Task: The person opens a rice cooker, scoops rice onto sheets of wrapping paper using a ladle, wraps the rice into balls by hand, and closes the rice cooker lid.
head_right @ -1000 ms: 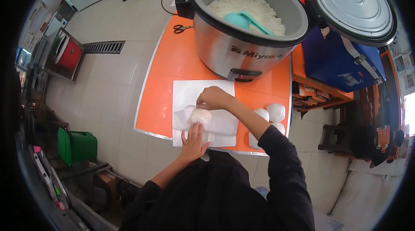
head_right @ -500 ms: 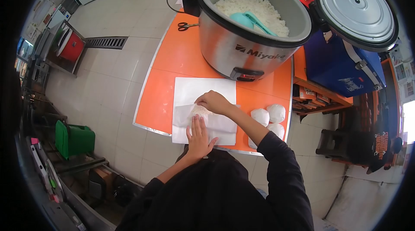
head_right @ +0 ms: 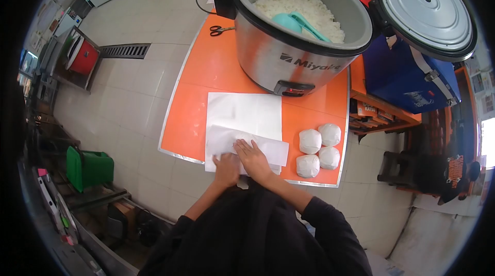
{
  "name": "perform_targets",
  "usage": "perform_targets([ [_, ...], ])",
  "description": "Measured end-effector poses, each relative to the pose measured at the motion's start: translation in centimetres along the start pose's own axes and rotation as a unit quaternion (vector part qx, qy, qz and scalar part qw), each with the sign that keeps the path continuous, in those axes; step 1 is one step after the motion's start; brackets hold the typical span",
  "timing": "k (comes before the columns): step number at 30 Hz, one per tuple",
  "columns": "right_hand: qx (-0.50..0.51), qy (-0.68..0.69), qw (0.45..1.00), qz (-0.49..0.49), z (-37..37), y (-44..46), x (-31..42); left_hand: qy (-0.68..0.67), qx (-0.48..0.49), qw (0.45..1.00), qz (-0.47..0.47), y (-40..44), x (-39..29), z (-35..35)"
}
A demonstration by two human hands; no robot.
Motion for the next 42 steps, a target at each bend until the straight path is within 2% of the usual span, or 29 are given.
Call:
perform_targets([
  [1, 0.001, -0.004, 1.0, 0.023, 0.2, 0.0, 0.5, -0.189, -0.167, 0.967, -0.047, 0.2, 0.7, -0.5],
  [2, -0.003, -0.008, 0.999, 0.033, 0.4, 0.0, 1.0, -0.365, -0.321, 0.869, -0.091, 0.9, 1.0, -1.8],
  [4, -0.006, -0.017, 0.998, 0.053, 0.5, -0.5, 1.8, -0.452, -0.407, 0.783, -0.131, 3.8, 1.5, -5.4],
  [9, 0.025, 0.026, 0.993, 0.115, 0.8, -0.5, 3.3, -0.448, -0.09, 0.846, -0.276, 8.6, 2.6, -11.7],
  [11, 0.043, 0.034, 0.99, 0.127, 0.7, -0.5, 3.4, -0.394, -0.129, 0.875, -0.251, 8.7, 4.5, -11.3],
  [13, 0.053, 0.036, 0.989, 0.136, 0.7, -0.8, 3.7, -0.308, -0.321, 0.885, -0.138, 7.3, 7.1, -7.9],
  [16, 0.072, 0.029, 0.985, 0.153, 0.7, -0.7, 3.7, -0.067, -0.368, 0.915, -0.148, 3.7, 3.6, -6.6],
  [17, 0.05, 0.019, 0.987, 0.15, 1.5, -1.0, 3.7, -0.107, -0.206, 0.972, -0.027, 3.3, 0.7, -7.6],
  [18, 0.029, 0.009, 0.989, 0.146, 2.7, -1.6, 3.5, -0.143, -0.034, 0.985, 0.094, 2.8, -1.7, -8.6],
  [19, 0.01, -0.001, 0.99, 0.142, 3.4, -2.2, 3.4, -0.109, -0.015, 0.988, 0.11, 2.4, -1.4, -7.5],
  [21, 0.162, 0.167, 0.945, 0.229, 2.7, -2.9, 3.0, -0.037, 0.023, 0.989, 0.143, 2.0, 0.2, -4.5],
  [22, 0.232, 0.247, 0.902, 0.266, 2.3, -3.0, 2.7, -0.039, 0.005, 0.991, 0.129, 2.0, 0.5, -4.2],
  [25, 0.113, 0.179, 0.912, 0.351, 3.7, -5.0, 2.5, -0.037, -0.032, 0.996, 0.081, 1.8, 1.9, -4.0],
  [27, -0.011, 0.051, 0.959, 0.28, 3.7, -5.4, 2.2, -0.029, -0.029, 0.998, 0.051, 2.0, 2.9, -4.5],
  [28, -0.072, -0.014, 0.968, 0.241, 3.1, -5.2, 2.2, -0.057, -0.056, 0.996, 0.034, 2.5, 2.4, -5.3],
  [31, -0.041, -0.02, 0.964, 0.261, 1.7, -3.9, 1.3, -0.016, -0.064, 0.997, 0.032, 3.3, 2.8, -6.3],
  [34, 0.076, 0.047, 0.949, 0.304, 1.6, -3.0, -1.0, -0.044, -0.099, 0.984, 0.141, 4.9, 6.1, -6.7],
  [37, 0.103, 0.181, 0.904, 0.373, -0.5, -1.9, -3.5, -0.154, 0.064, 0.983, 0.082, 7.7, 7.5, -8.3],
  [38, 0.087, 0.184, 0.903, 0.379, -0.6, -1.6, -3.7, -0.139, 0.08, 0.986, 0.055, 8.5, 6.4, -9.5],
  [41, 0.106, 0.182, 0.897, 0.389, 0.4, -1.0, -4.5, -0.271, 0.154, 0.943, -0.115, 9.3, 6.7, -8.9],
  [42, 0.078, 0.15, 0.895, 0.412, 0.7, -1.0, -4.5, -0.227, 0.157, 0.948, -0.161, 9.3, 6.6, -8.5],
])
Point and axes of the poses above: each hand's wrist, its own y-axis towards the middle knuckle, its own z-axis out of the palm, x = y × z, the point moved 1 cm from there along y, towards the middle knuckle, and after that the axes turned 8 degrees about -y, right-handed, at the moved point
